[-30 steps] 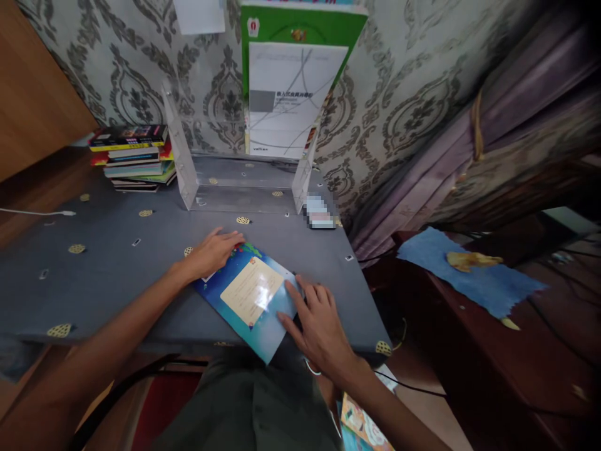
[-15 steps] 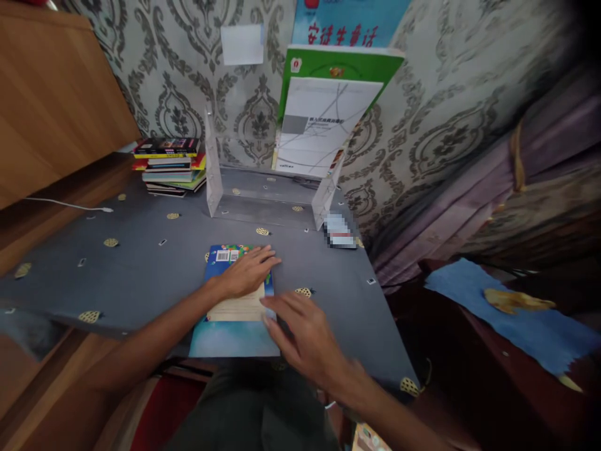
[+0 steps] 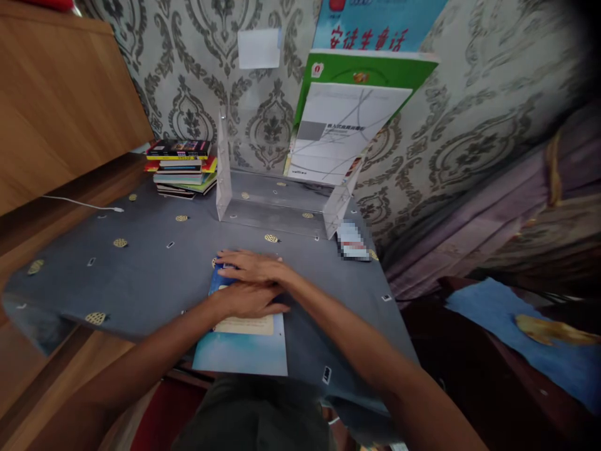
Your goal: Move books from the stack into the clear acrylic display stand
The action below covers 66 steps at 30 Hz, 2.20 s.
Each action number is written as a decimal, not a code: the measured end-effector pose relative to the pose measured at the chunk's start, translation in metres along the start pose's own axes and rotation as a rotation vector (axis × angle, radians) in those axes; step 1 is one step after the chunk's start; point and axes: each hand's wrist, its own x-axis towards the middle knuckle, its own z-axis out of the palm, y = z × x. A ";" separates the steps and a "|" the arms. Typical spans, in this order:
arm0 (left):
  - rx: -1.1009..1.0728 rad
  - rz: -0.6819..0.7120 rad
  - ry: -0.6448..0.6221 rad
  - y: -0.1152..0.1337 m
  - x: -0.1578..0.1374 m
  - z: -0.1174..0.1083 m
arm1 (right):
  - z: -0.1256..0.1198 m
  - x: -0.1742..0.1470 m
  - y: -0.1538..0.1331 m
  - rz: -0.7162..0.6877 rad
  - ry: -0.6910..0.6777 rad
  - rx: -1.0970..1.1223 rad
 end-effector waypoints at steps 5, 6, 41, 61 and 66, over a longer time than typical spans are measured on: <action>-0.080 0.037 -0.025 0.003 0.002 -0.011 | -0.015 -0.023 0.017 0.081 -0.024 0.134; -0.084 0.048 -0.016 0.003 0.002 -0.012 | -0.015 -0.030 0.020 0.085 -0.010 0.154; -0.074 -0.427 0.325 -0.046 -0.078 0.004 | 0.034 -0.116 -0.024 0.402 0.342 -0.230; -0.084 -0.281 0.339 0.012 -0.087 0.019 | 0.072 -0.249 -0.096 0.315 0.109 -0.404; -0.079 -0.297 0.348 0.010 -0.088 0.020 | 0.092 -0.238 -0.095 0.294 0.256 -0.548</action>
